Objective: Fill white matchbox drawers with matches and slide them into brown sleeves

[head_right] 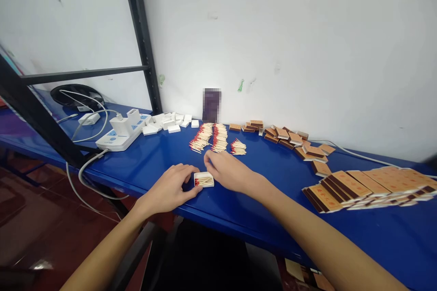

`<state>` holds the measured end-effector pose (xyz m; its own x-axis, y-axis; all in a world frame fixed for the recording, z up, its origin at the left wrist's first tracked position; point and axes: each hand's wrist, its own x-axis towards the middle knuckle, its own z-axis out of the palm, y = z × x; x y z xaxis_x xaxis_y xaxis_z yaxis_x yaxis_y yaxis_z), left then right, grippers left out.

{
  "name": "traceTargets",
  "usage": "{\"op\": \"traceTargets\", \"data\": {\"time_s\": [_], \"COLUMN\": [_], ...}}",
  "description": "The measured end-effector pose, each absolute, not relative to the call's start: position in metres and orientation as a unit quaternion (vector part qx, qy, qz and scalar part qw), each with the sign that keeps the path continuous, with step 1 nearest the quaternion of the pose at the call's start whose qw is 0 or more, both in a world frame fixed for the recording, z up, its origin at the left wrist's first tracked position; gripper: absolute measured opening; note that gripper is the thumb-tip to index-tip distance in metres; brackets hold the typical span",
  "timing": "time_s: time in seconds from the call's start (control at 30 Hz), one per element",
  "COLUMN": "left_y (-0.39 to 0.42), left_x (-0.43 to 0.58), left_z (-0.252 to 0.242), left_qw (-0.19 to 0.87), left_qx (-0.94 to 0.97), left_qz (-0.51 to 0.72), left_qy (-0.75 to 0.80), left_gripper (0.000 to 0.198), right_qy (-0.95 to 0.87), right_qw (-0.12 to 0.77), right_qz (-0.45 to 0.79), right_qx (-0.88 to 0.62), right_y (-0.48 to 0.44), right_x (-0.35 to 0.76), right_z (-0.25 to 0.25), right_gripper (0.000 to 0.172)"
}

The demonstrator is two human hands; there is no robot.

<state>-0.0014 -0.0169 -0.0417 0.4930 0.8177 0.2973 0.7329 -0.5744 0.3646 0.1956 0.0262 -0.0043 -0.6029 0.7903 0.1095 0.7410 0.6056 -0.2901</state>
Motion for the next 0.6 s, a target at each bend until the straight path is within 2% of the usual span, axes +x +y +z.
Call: {"op": "traceTargets", "data": {"time_s": [0.13,0.27,0.43,0.6], "left_y": [-0.017,-0.017,-0.016,-0.016], "left_x": [-0.002,-0.002,-0.001,0.001], "left_z": [-0.041,-0.041,-0.043,-0.043], "left_qw": [0.095,0.092,0.087,0.089], "left_qx": [0.859,0.859,0.856,0.848], "left_qz": [0.22,0.218,0.219,0.221], "left_qy": [0.453,0.454,0.46,0.473], "left_gripper": [0.023,0.024,0.026,0.027], "right_qy": [-0.872,-0.87,-0.881,-0.9], "right_qw": [0.099,0.089,0.08,0.082], "right_qz": [0.044,0.041,0.048,0.143], "right_qx": [-0.477,-0.484,-0.464,-0.404], "right_y": [0.071,0.093,0.069,0.029], "right_x": [0.175,0.163,0.185,0.217], "right_z": [-0.018,-0.028,-0.016,0.001], "right_gripper": [0.013,0.014,0.017,0.021]}}
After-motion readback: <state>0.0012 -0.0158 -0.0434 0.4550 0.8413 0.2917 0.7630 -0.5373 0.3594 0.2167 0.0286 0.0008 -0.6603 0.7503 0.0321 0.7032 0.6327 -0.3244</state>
